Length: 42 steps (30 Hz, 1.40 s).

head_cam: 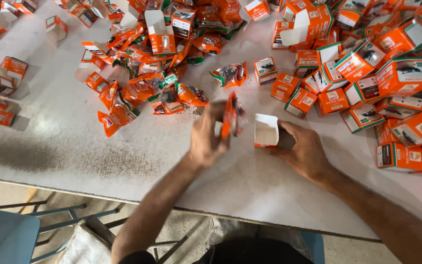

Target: The person picks up small orange packets from a pile on the table and places them one at a time into a small open orange box, then sets the filled box aside and starts another. They repeat this packing cycle continuously across the table.

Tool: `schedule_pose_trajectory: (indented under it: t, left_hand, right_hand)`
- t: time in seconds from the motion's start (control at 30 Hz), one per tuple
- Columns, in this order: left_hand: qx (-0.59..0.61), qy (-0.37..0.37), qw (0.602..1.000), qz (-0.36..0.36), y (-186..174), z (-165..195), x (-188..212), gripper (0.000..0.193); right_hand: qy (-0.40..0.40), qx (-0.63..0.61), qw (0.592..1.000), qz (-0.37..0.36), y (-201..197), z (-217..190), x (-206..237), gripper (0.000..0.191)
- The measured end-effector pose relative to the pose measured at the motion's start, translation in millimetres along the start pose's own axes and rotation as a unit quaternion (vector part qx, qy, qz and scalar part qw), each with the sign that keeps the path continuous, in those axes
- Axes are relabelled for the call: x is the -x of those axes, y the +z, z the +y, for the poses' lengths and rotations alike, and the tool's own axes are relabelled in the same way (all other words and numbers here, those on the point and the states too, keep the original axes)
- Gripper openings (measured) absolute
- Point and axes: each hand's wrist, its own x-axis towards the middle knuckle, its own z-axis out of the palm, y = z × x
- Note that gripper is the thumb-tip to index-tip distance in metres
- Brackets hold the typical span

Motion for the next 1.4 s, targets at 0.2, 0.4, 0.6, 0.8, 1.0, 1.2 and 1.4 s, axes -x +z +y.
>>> schedule_pose_trajectory:
  t: [0.2, 0.4, 0.6, 0.8, 1.0, 1.2, 1.4]
  left_hand:
    - [-0.165, 0.324, 0.931, -0.028, 31.3, 8.1, 1.2, 0.042]
    - [-0.227, 0.224, 0.943, -0.090, 30.4, 15.6, -0.8, 0.041]
    - [-0.178, 0.077, 0.981, -0.021, 53.9, 35.2, -13.4, 0.019]
    - [-0.014, -0.233, 0.972, 0.011, 65.7, 35.0, -16.6, 0.051]
    - [0.170, -0.337, 0.924, -0.063, 66.3, 10.2, -15.7, 0.025]
    - [0.138, -0.290, 0.944, -0.079, 65.6, 10.4, -10.3, 0.024]
    - [0.466, -0.372, 0.788, -0.157, 30.1, 4.1, -17.4, 0.033]
  right_hand:
    - [0.003, 0.006, 1.000, 0.018, 3.6, -3.1, -2.5, 0.066]
    - [-0.035, -0.032, 0.999, 0.023, 4.0, -2.6, 1.4, 0.069]
    - [-0.034, 0.022, 0.998, 0.047, 7.4, -8.0, 0.1, 0.068]
    - [-0.102, 0.016, 0.993, 0.064, 5.8, -9.8, 1.9, 0.066]
    - [-0.043, -0.040, 0.995, 0.081, 14.3, -2.3, 5.6, 0.075]
    - [-0.166, 0.117, 0.975, 0.085, 14.9, -3.1, 8.0, 0.068]
    - [-0.220, 0.269, 0.937, 0.028, 9.7, -11.3, 9.2, 0.064]
